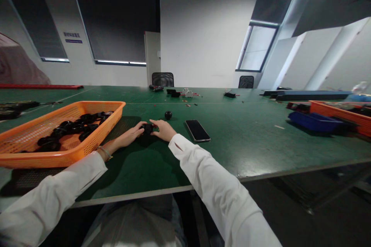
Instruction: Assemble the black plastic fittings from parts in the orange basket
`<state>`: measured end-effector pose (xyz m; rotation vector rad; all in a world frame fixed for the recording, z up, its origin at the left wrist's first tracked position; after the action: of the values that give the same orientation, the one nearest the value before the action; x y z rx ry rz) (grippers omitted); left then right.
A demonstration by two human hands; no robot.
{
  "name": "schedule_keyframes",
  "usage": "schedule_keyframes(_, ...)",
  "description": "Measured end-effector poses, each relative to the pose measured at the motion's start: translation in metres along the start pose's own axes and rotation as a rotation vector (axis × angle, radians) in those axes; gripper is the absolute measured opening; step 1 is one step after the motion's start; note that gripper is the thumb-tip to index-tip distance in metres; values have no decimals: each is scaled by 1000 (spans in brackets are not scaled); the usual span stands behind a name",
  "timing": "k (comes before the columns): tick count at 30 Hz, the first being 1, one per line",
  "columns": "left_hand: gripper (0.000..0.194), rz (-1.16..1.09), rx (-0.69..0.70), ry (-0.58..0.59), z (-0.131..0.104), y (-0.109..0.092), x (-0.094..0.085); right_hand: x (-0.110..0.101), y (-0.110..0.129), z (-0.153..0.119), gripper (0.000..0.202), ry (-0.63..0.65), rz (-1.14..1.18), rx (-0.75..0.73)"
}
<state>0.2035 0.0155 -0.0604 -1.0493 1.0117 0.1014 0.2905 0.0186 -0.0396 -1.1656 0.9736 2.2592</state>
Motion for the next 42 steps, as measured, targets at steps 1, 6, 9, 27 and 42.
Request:
schedule_keyframes(1, 41, 1, 2, -1, 0, 0, 0, 0, 0, 0, 56, -3, 15, 3)
schedule_keyframes(6, 40, 3, 23, 5, 0, -2, 0, 0, 1, -2, 45, 4, 58, 21)
schedule_keyframes(9, 39, 1, 21, 1, -1, -3, 0, 0, 0, -2, 42, 4, 90, 28)
schedule_keyframes(27, 39, 32, 16, -8, -1, -1, -2, 5, -7, -2, 41, 20, 159, 82)
schedule_keyframes(42, 38, 57, 13, 5, -1, -4, -1, 8, -6, -2, 32, 48, 97, 90)
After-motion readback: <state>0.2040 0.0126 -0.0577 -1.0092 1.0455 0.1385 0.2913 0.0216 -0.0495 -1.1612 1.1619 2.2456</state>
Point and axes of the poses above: each hand's wrist, its own z-axis towards the middle knuckle, its own x-axis out of the palm, y = z × x, the point moved 10 cm from there along z, towards the middle knuckle, and after that the axes turned 8 degrees about y, right-handed, at the moved point
